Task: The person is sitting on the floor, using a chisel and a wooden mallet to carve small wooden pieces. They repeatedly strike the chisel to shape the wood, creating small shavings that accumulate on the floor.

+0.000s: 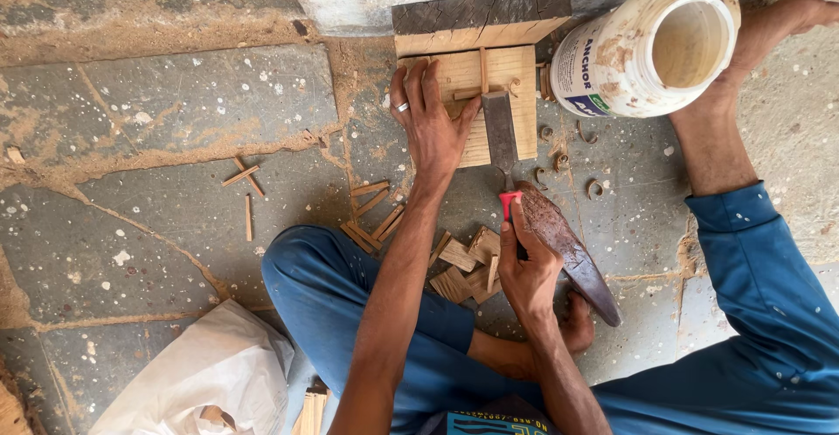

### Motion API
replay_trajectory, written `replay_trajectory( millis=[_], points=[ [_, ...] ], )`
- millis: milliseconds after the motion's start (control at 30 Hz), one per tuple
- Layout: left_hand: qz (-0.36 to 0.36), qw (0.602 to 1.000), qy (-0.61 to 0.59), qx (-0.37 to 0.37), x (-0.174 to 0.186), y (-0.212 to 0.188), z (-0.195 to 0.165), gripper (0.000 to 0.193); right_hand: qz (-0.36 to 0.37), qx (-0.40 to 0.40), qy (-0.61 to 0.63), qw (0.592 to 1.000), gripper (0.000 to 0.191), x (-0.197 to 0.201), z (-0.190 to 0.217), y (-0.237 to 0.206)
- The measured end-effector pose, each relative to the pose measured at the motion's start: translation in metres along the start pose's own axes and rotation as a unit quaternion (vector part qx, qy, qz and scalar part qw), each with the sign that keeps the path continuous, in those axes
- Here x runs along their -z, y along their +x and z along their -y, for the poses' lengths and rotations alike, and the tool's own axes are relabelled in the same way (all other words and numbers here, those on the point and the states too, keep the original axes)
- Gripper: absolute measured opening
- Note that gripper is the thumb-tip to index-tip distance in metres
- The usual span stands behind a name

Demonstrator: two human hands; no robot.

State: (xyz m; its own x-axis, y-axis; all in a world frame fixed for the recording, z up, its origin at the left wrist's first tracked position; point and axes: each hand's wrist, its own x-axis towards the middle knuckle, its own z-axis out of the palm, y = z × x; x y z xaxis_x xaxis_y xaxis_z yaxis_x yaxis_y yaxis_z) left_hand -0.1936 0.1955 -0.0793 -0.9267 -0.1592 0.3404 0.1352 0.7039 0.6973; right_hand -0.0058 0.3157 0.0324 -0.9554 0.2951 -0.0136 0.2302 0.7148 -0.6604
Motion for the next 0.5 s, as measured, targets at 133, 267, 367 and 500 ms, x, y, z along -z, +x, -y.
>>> replay_trajectory(
  millis=[133, 267, 367, 500],
  points=[
    [0.007, 1.0, 0.005, 0.004, -0.001, 0.0, 0.001, 0.1, -0.027, 0.051, 0.002, 0.998, 0.033, -0.006, 0.007, 0.005],
    [0.004, 1.0, 0.0, 0.007, 0.001, 0.0, -0.002, 0.1, -0.063, 0.097, 0.024, 0.993, 0.035, -0.015, 0.015, 0.007],
    [0.009, 1.0, -0.001, 0.008, 0.007, 0.0, -0.007, 0.101, -0.028, 0.031, 0.019, 0.999, 0.039, -0.02, 0.017, 0.019],
    [0.028, 0.999, 0.009, 0.018, 0.013, 0.002, -0.011, 0.1, -0.044, 0.052, 0.003, 0.998, 0.036, -0.032, 0.017, 0.05]
  ],
)
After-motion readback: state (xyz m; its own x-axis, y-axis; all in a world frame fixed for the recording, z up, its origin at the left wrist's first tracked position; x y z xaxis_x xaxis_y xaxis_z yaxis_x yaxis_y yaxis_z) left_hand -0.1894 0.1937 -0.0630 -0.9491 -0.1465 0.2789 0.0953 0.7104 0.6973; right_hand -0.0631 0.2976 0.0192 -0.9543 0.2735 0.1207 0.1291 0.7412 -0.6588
